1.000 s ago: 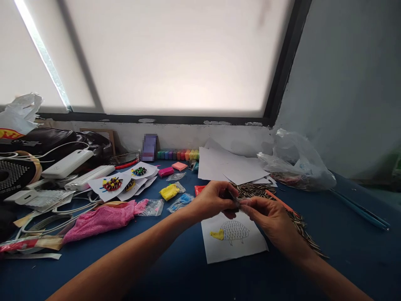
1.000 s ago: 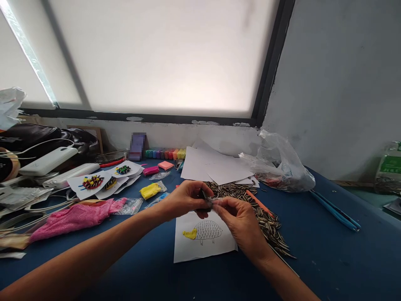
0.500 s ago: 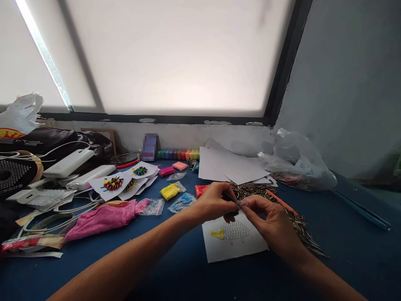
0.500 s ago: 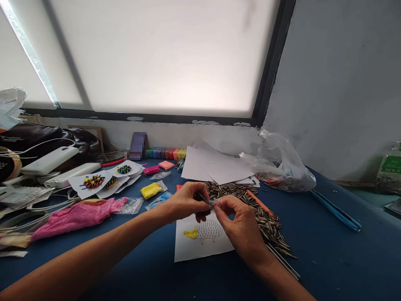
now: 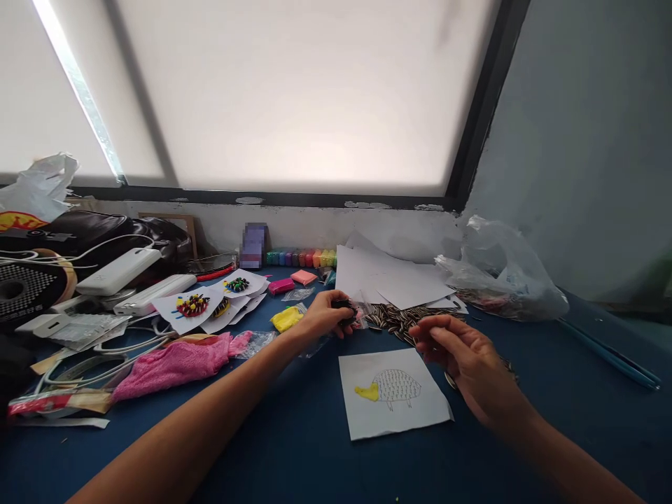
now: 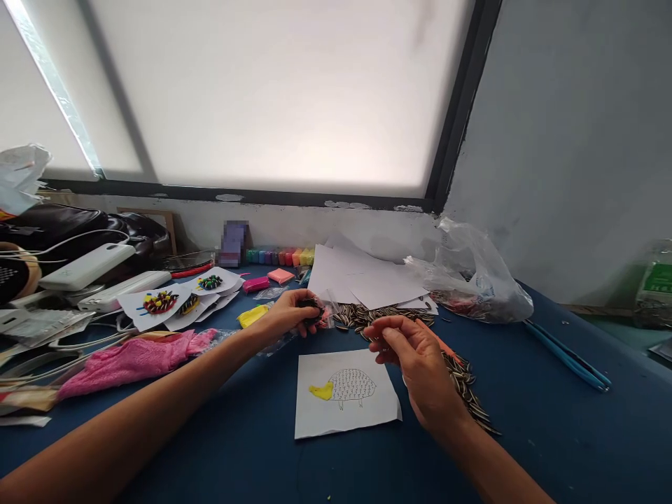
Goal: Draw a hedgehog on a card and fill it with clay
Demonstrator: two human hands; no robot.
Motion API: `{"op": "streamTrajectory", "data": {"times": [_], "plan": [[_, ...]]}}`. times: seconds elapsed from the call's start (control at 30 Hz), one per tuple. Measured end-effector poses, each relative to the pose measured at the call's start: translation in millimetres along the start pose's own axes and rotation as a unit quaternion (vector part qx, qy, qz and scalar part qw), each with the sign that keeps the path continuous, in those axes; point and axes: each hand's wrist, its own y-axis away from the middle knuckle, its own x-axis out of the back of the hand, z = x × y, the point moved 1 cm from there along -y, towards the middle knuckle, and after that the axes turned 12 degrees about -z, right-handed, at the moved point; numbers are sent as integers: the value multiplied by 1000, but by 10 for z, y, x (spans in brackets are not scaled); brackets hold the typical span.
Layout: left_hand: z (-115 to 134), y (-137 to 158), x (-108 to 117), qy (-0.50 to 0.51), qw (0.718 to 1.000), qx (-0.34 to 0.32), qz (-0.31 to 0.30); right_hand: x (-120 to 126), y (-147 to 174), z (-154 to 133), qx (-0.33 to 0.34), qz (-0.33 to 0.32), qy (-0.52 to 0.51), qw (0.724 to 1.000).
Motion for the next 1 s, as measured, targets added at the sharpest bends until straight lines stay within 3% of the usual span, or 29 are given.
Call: {"op": "streamTrajectory", "data": {"times": [0.33,0.57,1.0], "plan": [[-106,-34,-70,-61,998,-30,4,-75,44,-28,-37,-52,-1,998],[-173,-17,-23,-212,968,-123,50,-64,42,-1,-58,-64,-18,996],[-149,-3,-56,-261,953,-133,76,-100,49,-21,-82,-66,-49,993]]}}
